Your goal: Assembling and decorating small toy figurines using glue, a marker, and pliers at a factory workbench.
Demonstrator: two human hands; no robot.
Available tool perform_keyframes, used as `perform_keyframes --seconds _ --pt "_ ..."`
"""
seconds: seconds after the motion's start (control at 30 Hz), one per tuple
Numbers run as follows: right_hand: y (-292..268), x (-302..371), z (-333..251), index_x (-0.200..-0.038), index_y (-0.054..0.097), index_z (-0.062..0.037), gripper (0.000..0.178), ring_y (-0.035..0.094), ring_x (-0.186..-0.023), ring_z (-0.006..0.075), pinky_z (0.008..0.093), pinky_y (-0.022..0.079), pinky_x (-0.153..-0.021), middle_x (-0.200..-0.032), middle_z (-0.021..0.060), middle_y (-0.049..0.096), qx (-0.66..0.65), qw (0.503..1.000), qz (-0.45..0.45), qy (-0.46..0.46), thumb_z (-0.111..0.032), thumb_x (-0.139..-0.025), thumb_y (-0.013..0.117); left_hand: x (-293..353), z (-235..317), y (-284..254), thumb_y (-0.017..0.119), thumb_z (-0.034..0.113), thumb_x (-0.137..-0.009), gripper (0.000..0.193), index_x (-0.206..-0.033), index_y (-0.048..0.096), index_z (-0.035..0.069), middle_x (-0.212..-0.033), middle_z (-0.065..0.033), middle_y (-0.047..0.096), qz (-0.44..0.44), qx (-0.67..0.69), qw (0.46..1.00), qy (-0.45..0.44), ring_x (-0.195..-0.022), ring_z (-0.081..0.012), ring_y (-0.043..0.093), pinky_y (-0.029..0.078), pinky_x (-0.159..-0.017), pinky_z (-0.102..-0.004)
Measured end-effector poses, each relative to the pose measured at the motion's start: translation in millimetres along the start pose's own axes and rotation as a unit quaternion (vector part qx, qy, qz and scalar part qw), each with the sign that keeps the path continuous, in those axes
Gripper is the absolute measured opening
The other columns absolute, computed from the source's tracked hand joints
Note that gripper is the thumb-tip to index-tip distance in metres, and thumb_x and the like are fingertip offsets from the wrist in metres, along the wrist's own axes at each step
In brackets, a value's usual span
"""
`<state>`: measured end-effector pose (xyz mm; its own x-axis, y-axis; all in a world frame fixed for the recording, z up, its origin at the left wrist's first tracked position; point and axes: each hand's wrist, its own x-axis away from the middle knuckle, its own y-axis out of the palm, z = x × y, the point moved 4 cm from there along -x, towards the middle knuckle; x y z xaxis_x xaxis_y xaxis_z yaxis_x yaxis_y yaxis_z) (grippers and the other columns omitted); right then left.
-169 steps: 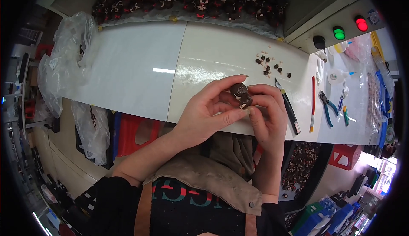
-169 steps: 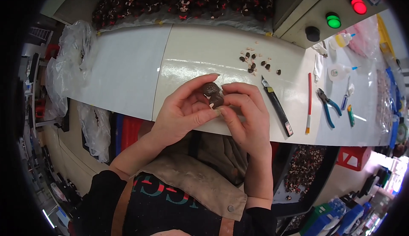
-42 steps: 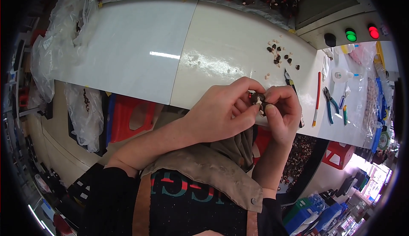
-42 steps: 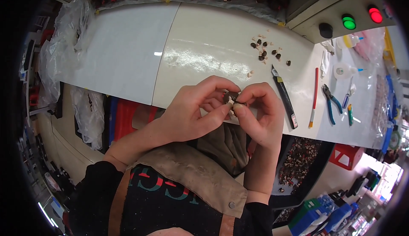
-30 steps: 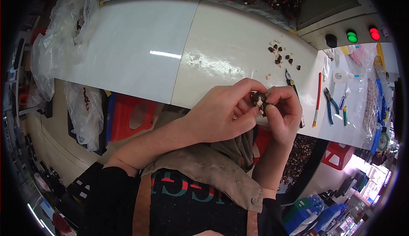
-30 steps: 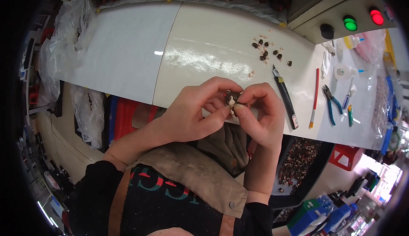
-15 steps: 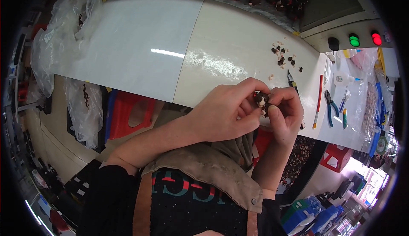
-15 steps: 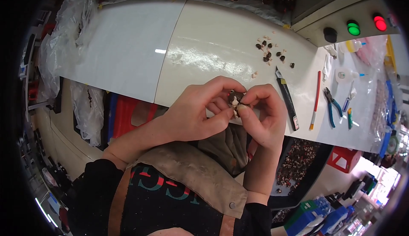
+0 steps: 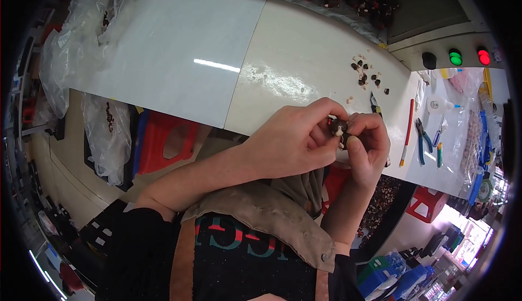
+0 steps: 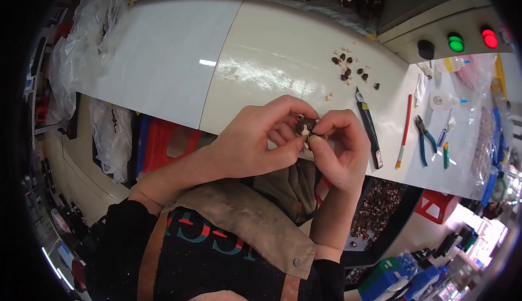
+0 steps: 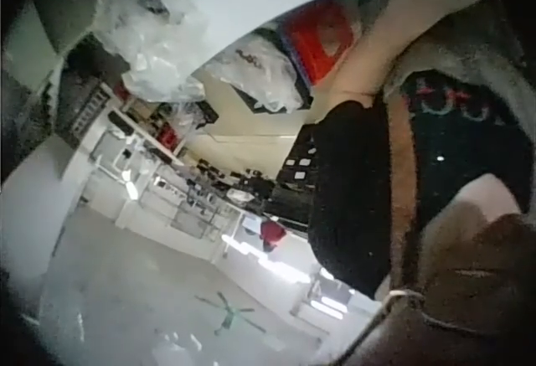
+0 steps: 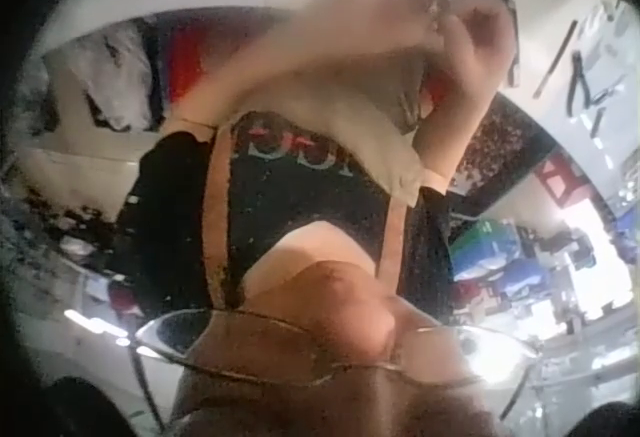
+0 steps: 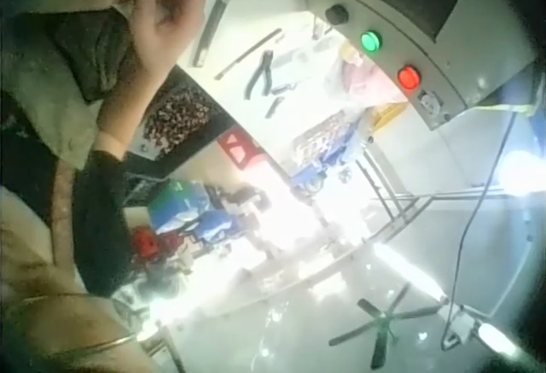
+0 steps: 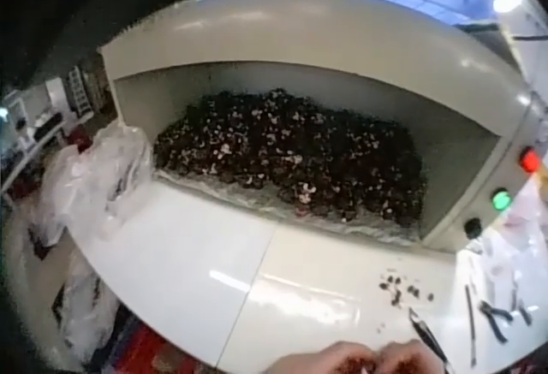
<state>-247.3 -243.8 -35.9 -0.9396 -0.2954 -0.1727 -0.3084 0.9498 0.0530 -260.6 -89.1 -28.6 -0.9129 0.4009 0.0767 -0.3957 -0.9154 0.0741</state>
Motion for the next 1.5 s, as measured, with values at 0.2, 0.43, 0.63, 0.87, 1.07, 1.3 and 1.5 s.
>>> perform_keyframes --seconds 0.2,0.43,0.63,0.87,1.07,1.3,1.5 --pt "-0.1 -0.6 -3.0 -0.09 0.05 -0.0007 0.021 0.047 -0.074 0.0068 0.0197 0.038 -0.069 -0.084 0.002 0.052 -0.019 1.0 0.01 0.01 -0.01 -0.078 0.065 -0.4 5.0 -0.5 0.059 -0.001 -0.079 0.036 -0.114 0.049 0.0 -0.09 -0.0084 0.059 -0.011 -0.007 1.0 0.019 -0.078 -0.0101 0.063 0.052 -0.067 -0.0219" --pt "-0.3 1.0 0.5 -0.095 0.048 -0.0008 0.017 0.048 -0.079 0.0085 0.0212 0.039 -0.072 -0.089 0.0039 0.051 -0.029 0.999 0.001 0.025 -0.009 -0.082 0.057 0.9 2.6 -4.6 0.064 -0.001 -0.077 0.039 -0.114 0.05 0.0 -0.093 -0.0058 0.059 0.024 0.034 0.999 0.027 -0.081 -0.0086 0.061 0.051 -0.068 -0.0198" --pt "2.9 -1.1 -3.4 -0.095 0.048 0.0001 0.015 0.051 -0.084 0.0111 0.0239 0.041 -0.077 -0.091 0.0065 0.053 -0.01 0.999 -0.014 0.029 -0.005 -0.083 0.055 3.8 -2.5 -7.7 0.064 -0.003 -0.078 0.038 -0.113 0.05 0.001 -0.098 -0.0047 0.058 0.033 0.07 0.996 0.046 -0.085 -0.0077 0.059 0.049 -0.071 -0.0197" --pt "4.7 -1.7 -5.4 -0.095 0.048 -0.0006 0.015 0.052 -0.086 0.0125 0.0258 0.043 -0.079 -0.093 0.0076 0.055 -0.009 1.0 -0.017 0.021 -0.003 -0.082 0.057 4.9 -3.9 -8.8 0.061 0.0 -0.083 0.035 -0.116 0.049 0.0 -0.107 -0.0057 0.054 0.023 0.082 0.993 0.084 -0.095 -0.0098 0.056 0.048 -0.078 -0.0228" --pt "3.8 -4.3 0.9 -0.094 0.048 -0.003 0.026 0.053 -0.088 0.0144 0.0275 0.043 -0.082 -0.097 0.0095 0.054 0.01 1.0 -0.015 -0.001 0.001 -0.075 0.065 3.4 1.1 -12.5 0.057 0.001 -0.086 0.035 -0.12 0.048 -0.001 -0.111 -0.0074 0.047 0.01 0.026 0.992 0.121 -0.102 -0.0144 0.053 0.048 -0.084 -0.0259" --pt "7.2 -8.9 -2.6 -0.092 0.042 -0.0064 0.031 0.05 -0.088 0.0152 0.0275 0.042 -0.08 -0.1 0.0113 0.05 0.037 0.997 -0.007 -0.06 0.005 -0.075 0.065 4.3 -4.4 -12.7 0.052 0.001 -0.089 0.033 -0.121 0.047 -0.003 -0.116 -0.01 0.045 0.033 0.128 0.986 0.104 -0.106 -0.0163 0.052 0.048 -0.089 -0.029" --pt "10.9 -8.0 -3.1 -0.093 0.041 -0.0064 0.036 0.048 -0.087 0.0144 0.026 0.042 -0.078 -0.101 0.0104 0.047 0.043 0.997 0.021 -0.056 0.01 -0.072 0.064 3.0 -0.6 -14.4 0.047 0.006 -0.093 0.028 -0.118 0.05 -0.003 -0.115 -0.0104 0.048 0.037 0.117 0.987 0.103 -0.106 -0.0166 0.052 0.047 -0.091 -0.029"
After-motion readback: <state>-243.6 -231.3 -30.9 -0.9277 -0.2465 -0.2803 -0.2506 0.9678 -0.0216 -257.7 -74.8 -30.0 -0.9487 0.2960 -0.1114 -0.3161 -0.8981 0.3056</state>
